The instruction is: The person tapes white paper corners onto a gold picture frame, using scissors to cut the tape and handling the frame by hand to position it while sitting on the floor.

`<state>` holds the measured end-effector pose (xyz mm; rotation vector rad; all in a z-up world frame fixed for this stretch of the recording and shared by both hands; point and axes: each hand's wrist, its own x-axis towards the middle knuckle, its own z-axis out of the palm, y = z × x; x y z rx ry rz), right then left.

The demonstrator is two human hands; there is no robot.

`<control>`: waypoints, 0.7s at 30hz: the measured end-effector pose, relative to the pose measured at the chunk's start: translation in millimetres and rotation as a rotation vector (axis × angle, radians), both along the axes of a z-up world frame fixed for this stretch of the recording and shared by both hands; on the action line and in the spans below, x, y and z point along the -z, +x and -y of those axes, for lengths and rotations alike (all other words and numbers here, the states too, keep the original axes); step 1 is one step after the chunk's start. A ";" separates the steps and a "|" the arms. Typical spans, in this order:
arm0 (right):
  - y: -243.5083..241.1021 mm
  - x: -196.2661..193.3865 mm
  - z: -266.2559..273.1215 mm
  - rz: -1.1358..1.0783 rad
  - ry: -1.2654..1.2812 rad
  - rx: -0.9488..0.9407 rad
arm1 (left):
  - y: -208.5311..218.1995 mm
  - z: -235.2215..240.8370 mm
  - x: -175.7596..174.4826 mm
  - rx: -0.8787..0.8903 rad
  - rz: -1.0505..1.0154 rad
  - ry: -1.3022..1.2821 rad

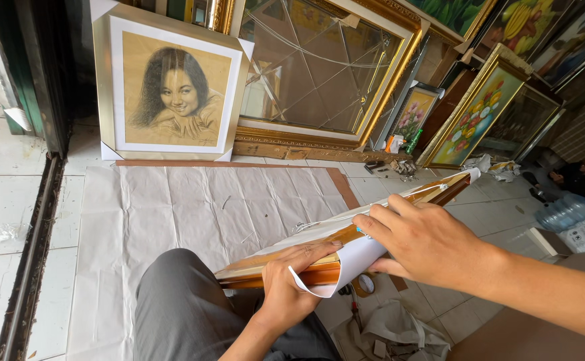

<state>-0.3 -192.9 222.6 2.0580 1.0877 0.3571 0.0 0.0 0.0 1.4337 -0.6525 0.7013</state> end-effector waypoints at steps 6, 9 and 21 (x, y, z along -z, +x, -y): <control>-10.3 10.4 5.7 0.008 0.025 0.055 | -4.2 3.7 4.8 -0.017 -0.033 0.028; -11.4 8.9 7.2 -0.084 0.037 0.061 | -10.5 5.4 3.6 -0.022 -0.039 0.021; -28.9 12.4 12.0 -0.234 0.032 0.165 | -35.2 9.3 3.0 0.024 0.062 0.033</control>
